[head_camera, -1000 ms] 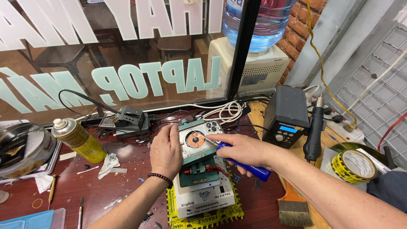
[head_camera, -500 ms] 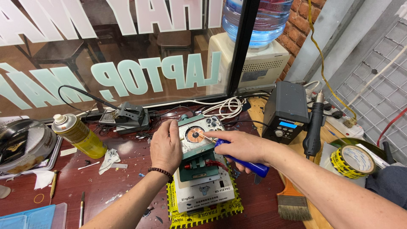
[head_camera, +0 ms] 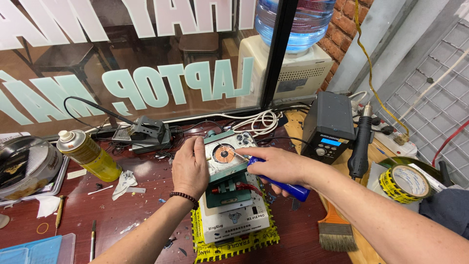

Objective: The person works on a disassembled electronic device mounted on a workbench. They use a soldering iron to heat and remove small components, then use a brush to sweep away debris. They continue to use the soldering iron and a blue-handled screwdriver to adjust and remove parts from the device.

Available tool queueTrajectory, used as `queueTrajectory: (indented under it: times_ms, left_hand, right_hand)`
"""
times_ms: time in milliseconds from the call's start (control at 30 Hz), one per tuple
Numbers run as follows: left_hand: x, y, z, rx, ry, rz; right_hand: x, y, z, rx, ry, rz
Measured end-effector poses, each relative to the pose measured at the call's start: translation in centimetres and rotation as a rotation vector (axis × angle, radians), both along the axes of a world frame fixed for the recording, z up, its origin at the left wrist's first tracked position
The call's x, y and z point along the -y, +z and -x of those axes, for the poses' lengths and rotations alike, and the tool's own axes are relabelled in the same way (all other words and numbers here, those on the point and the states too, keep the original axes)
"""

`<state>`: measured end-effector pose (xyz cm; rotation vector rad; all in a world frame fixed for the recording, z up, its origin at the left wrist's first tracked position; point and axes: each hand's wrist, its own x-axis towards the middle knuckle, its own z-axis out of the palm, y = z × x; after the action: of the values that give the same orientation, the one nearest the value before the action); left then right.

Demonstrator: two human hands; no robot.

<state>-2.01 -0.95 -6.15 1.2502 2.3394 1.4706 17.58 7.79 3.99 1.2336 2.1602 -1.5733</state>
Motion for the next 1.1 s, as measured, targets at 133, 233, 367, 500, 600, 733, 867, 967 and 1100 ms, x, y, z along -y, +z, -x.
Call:
queueTrajectory:
  times_ms: [133, 233, 367, 500, 600, 733, 867, 967, 1100]
  left_hand:
    - [0.0, 0.0, 0.0, 0.007, -0.009, -0.02]
    - [0.0, 0.0, -0.1, 0.006, -0.002, -0.02]
    - [-0.1, 0.0, -0.1, 0.009, -0.001, -0.015]
    - [0.0, -0.1, -0.1, -0.001, -0.009, -0.021]
    - [0.0, -0.2, -0.1, 0.012, -0.003, 0.001]
    - [-0.1, -0.4, 0.0, 0.008, -0.016, -0.034]
    - [-0.1, -0.7, 0.1, 0.057, -0.001, -0.041]
    - [-0.2, -1.1, 0.1, 0.136, 0.049, -0.021]
    - [-0.4, -1.7, 0.2, 0.14, 0.032, -0.093]
  right_hand:
    - [-0.1, 0.0, 0.0, -0.002, 0.013, -0.013]
    - [-0.1, 0.2, 0.1, 0.01, -0.013, 0.004]
    - [-0.2, 0.6, 0.6, 0.038, -0.005, -0.005]
    - [-0.1, 0.8, 1.3, 0.037, 0.034, 0.015]
    - [-0.3, 0.8, 1.6, 0.043, 0.069, -0.006]
    - [-1.0, 0.9, 1.3, 0.082, 0.086, -0.033]
    - [-1.5, 1.1, 0.4, 0.092, 0.071, -0.036]
    - [-1.8, 1.4, 0.2, 0.121, 0.052, -0.041]
    - [-2.7, 1.9, 0.2, 0.161, 0.08, -0.022]
